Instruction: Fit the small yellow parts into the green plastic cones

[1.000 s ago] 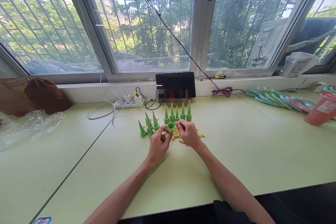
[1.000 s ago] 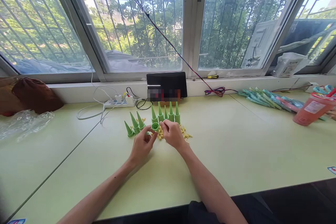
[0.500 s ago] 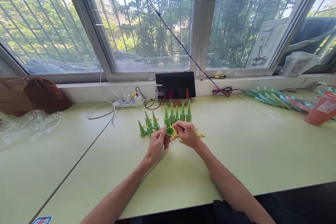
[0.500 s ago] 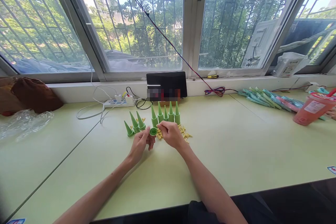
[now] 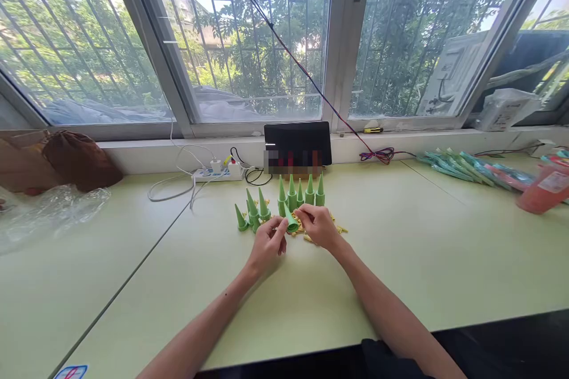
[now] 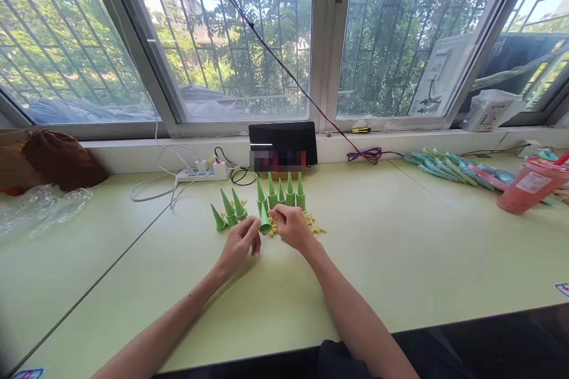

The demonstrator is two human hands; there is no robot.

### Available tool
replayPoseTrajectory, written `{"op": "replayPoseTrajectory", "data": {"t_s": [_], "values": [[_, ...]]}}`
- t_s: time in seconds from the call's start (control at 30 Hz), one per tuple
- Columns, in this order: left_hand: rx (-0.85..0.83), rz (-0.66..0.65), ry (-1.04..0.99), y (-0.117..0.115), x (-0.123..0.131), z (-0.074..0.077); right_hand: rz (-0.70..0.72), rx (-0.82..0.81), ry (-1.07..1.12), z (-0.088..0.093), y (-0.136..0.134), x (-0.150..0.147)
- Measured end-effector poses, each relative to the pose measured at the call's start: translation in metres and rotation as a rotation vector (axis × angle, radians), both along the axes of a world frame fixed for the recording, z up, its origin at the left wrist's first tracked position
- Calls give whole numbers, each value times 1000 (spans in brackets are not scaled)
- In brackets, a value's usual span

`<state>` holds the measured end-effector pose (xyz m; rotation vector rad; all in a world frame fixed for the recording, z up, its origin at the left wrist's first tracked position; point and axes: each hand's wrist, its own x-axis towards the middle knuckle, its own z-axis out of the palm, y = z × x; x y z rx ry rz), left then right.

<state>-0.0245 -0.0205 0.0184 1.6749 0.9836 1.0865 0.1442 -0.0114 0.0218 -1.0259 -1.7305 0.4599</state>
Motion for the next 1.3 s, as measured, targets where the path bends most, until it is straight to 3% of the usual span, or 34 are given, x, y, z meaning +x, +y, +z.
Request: {"op": "replayPoseTrajectory", "data": {"t_s": [0.47,0.97,1.3], "values": [[76,63,34,-3,2,3,-46,-8,-16,-3,3,2],[202,53,30,9,-2,-12,-64,6,-21,-3,2,0],[261,72,108,2,4,-6,-81,36,-7,0,0,0]]}}
